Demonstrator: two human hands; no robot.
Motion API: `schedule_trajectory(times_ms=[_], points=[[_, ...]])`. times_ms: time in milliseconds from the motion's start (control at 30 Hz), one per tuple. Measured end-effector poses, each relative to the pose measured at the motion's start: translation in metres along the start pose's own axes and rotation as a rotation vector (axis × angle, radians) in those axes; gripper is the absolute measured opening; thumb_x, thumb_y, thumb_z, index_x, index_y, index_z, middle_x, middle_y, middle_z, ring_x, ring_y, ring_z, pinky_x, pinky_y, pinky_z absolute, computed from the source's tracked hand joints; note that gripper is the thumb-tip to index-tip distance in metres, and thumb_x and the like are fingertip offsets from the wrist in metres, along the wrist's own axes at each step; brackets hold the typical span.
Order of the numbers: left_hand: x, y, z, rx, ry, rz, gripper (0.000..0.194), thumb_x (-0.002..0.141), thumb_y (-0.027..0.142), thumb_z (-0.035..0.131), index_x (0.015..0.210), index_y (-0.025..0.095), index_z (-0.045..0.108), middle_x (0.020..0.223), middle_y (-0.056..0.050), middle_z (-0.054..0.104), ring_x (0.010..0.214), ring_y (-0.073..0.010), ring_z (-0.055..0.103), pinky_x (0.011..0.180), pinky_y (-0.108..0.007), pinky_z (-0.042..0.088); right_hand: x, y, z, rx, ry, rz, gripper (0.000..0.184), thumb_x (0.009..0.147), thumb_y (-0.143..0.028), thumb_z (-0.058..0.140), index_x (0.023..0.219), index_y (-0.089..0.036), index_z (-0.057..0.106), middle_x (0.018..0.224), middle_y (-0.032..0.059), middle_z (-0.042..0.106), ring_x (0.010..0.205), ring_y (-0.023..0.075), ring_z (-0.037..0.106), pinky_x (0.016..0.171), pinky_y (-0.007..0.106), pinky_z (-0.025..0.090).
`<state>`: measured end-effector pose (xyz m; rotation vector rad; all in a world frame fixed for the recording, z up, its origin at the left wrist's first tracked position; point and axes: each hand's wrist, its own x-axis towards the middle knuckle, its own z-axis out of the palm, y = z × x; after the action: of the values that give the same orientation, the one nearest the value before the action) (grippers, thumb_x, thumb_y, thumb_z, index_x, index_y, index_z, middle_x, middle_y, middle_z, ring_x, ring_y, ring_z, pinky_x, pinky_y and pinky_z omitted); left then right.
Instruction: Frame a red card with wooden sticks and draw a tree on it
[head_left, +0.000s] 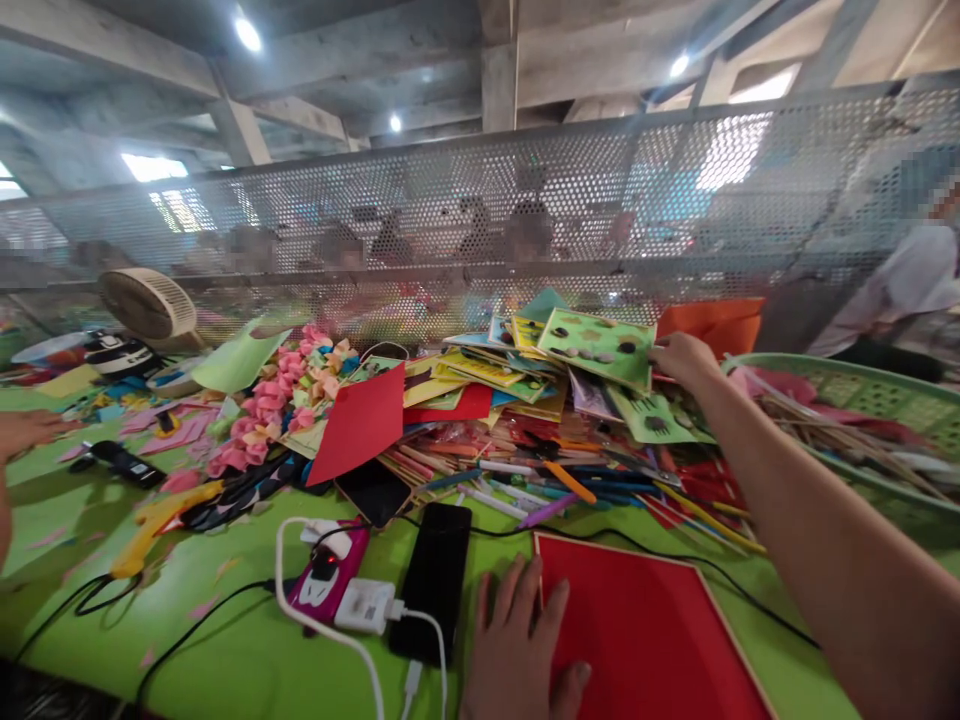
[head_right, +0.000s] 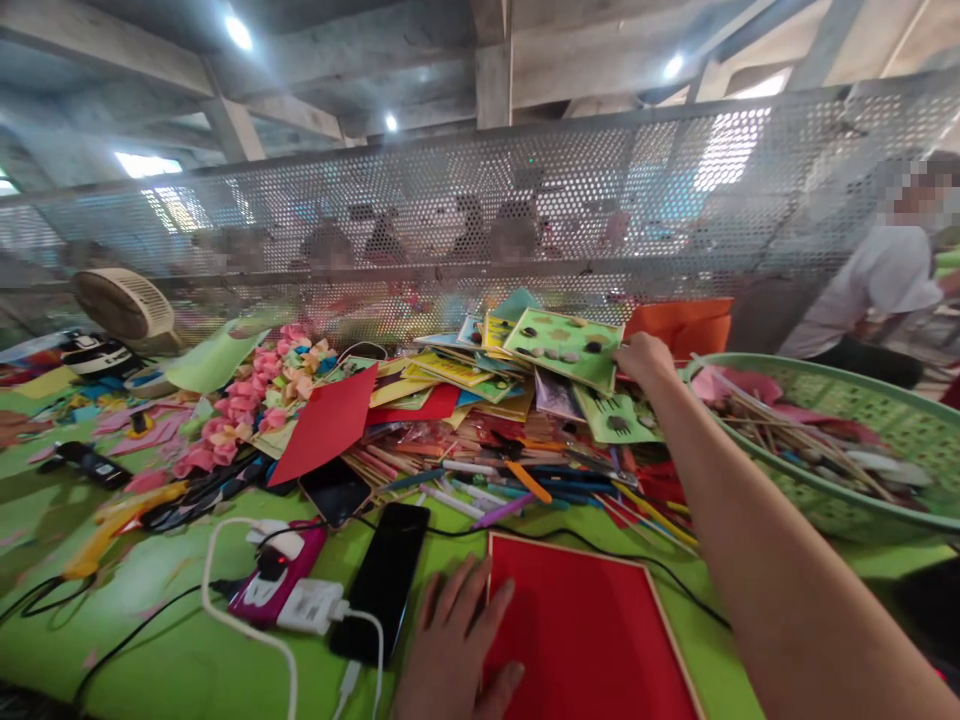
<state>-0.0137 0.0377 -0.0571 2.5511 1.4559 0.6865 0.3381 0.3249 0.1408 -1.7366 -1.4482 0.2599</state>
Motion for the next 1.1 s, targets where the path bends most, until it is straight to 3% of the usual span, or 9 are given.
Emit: schedule_trajectory(times_ms=[200,367,500,567,633,700,767,900,1100], points=[[0.009,0.021,-0.038,-0.049,-0.164,-0.107,0.065,0.098,0.042,0.064,0.160,0.035,0.048,0.172,-0.003,0.040,0.155,-0.0380,0.041,0.124,-0.068,0.037,0.012,-0.013,-0.002,-0.207,-0.033,0.088,0.035,0.102,-0.041,0.067,0.130,-0.019,0.068,0.132,0.0087,0.069,0.113,0.0245,0.069,0.095,0.045,0.060],[0.011,0.034,-0.057,-0.089,-0.203,-0.122,0.060,0.104,0.045,0.057,0.162,0.033,0.044,0.173,-0.002,0.039,0.159,-0.0312,0.034,0.130,-0.065,0.031,0.005,-0.034,0.005,-0.229,-0.109,-0.022,0.037,0.108,-0.034,0.058,0.135,-0.012,0.067,0.129,0.0095,0.070,0.109,0.0178,0.069,0.095,0.037,0.053],[0.010,0.035,-0.058,-0.083,-0.200,-0.122,0.060,0.105,0.049,0.056,0.161,0.030,0.045,0.172,-0.004,0.041,0.159,-0.0318,0.034,0.129,-0.066,0.031,-0.024,-0.050,0.003,-0.225,-0.146,-0.144,0.042,0.096,-0.026,0.069,0.132,-0.005,0.071,0.125,0.0136,0.075,0.107,0.0155,0.064,0.088,0.031,0.040],[0.010,0.035,-0.058,-0.092,-0.199,-0.115,0.060,0.105,0.049,0.055,0.161,0.030,0.045,0.171,-0.006,0.041,0.159,-0.0313,0.035,0.129,-0.065,0.030,-0.055,-0.057,0.009,-0.190,-0.288,-0.233,0.027,0.093,-0.021,0.073,0.117,-0.011,0.080,0.104,0.0076,0.081,0.092,0.0150,0.066,0.082,0.029,0.042],[0.009,0.036,-0.059,-0.107,-0.188,-0.112,0.060,0.106,0.052,0.053,0.161,0.030,0.045,0.172,-0.006,0.040,0.159,-0.0306,0.034,0.130,-0.065,0.029,-0.094,-0.062,0.020,-0.143,-0.523,-0.352,0.016,0.089,-0.018,0.076,0.102,-0.018,0.084,0.091,0.0023,0.081,0.082,0.0149,0.068,0.080,0.027,0.045],[0.009,0.037,-0.059,-0.116,-0.177,-0.111,0.060,0.107,0.055,0.051,0.160,0.029,0.045,0.172,-0.007,0.039,0.160,-0.0303,0.032,0.129,-0.065,0.029,-0.135,-0.064,0.035,-0.121,-0.747,-0.476,0.015,0.084,-0.018,0.079,0.095,-0.025,0.086,0.090,-0.0003,0.081,0.079,0.0160,0.069,0.076,0.026,0.047],[0.009,0.038,-0.060,-0.117,-0.167,-0.113,0.060,0.107,0.056,0.051,0.160,0.028,0.046,0.172,-0.007,0.040,0.160,-0.0303,0.032,0.129,-0.065,0.028,-0.171,-0.061,0.049,-0.131,-0.867,-0.575,0.021,0.080,-0.015,0.078,0.094,-0.029,0.085,0.092,-0.0002,0.081,0.082,0.0182,0.070,0.076,0.027,0.049],[0.008,0.038,-0.060,-0.109,-0.152,-0.109,0.058,0.107,0.055,0.051,0.158,0.028,0.048,0.168,-0.008,0.045,0.158,-0.0301,0.035,0.129,-0.065,0.029,-0.206,-0.048,0.069,-0.276,-0.773,-0.686,0.017,0.086,-0.017,0.064,0.091,-0.026,0.078,0.097,0.0083,0.076,0.090,0.0256,0.070,0.076,0.033,0.048],[0.007,0.037,-0.061,-0.120,-0.136,-0.090,0.057,0.108,0.054,0.049,0.158,0.026,0.048,0.168,-0.010,0.045,0.158,-0.0304,0.035,0.128,-0.065,0.030,-0.206,-0.038,0.075,-0.350,-0.698,-0.703,0.012,0.089,-0.023,0.058,0.090,-0.025,0.069,0.094,0.0095,0.075,0.088,0.0270,0.071,0.074,0.035,0.049]])
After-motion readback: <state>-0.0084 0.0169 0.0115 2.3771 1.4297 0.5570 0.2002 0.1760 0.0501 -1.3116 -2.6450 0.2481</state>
